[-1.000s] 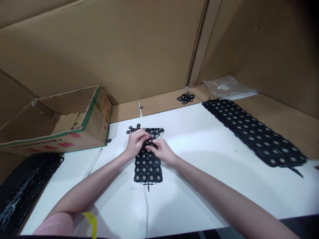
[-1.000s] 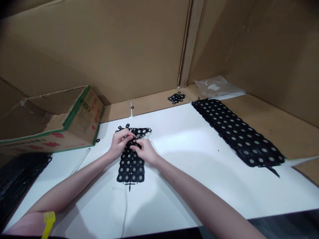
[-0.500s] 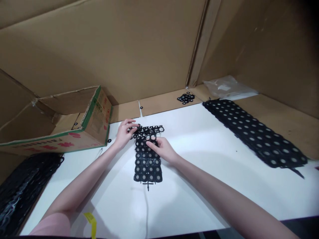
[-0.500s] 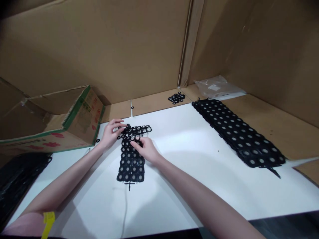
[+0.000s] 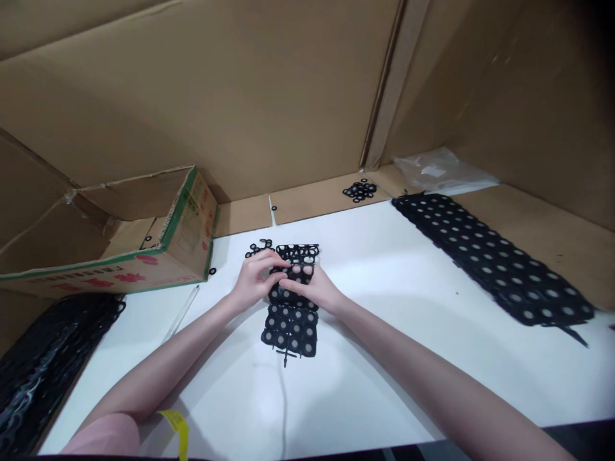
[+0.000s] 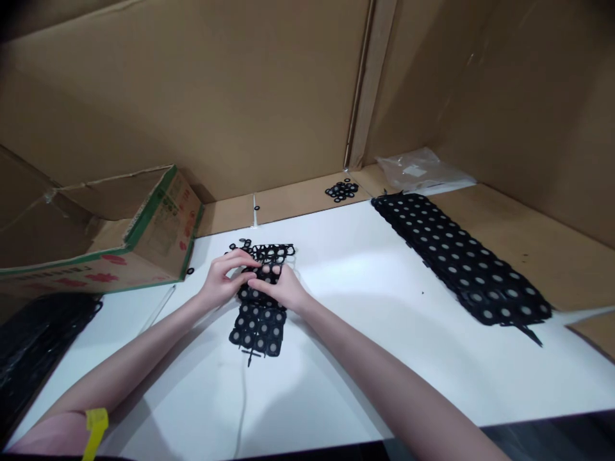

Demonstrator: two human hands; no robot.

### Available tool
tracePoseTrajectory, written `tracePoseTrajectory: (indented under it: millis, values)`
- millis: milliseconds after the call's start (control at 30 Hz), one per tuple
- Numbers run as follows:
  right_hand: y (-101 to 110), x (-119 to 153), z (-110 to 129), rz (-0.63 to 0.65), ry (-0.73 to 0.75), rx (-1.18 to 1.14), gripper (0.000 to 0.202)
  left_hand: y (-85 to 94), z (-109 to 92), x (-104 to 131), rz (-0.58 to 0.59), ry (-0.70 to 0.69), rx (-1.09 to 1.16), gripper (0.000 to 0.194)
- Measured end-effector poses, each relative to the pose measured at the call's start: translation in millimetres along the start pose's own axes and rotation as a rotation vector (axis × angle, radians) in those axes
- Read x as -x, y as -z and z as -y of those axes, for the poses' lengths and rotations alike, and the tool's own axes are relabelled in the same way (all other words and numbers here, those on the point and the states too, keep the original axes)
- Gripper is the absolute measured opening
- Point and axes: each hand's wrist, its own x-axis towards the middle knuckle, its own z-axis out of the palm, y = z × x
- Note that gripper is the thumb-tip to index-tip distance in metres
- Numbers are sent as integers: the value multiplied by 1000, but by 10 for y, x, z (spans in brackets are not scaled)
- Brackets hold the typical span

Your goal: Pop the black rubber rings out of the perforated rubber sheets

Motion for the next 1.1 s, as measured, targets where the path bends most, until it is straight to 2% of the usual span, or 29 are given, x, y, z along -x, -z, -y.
tracePoseTrajectory:
  millis: [133, 233, 500, 767, 867, 967, 1033, 1100]
  values:
    - [-17, 4, -29, 3, 20, 50, 23, -39, -37, -18, -21, 57, -4, 10]
    - [-22, 15, -22, 28, 8, 21, 23, -43, -28, -47, -35, 82, -26, 17]
    - [-1, 6, -24, -7, 22, -33, 25, 21, 54, -17, 50, -71, -68, 20]
    - [-3, -1, -49, -27, 9, -6, 26, -15, 135, -40, 35, -43, 13, 20]
    - [-7, -4, -46, -36, 7, -6, 24, -36, 126, -46, 3, -35, 3, 20]
    - [-10, 2, -23, 11, 21, -30, 24, -69, 125, -71, -47, 4, -9, 21]
    - [-15, 11, -9, 19, 31, -37, 26, -74, 160, -125, -118, 57, 11, 20]
    - [-22, 20, -6, 13, 34, -44, 28, -39, 239, -210, -247, 147, 81, 18]
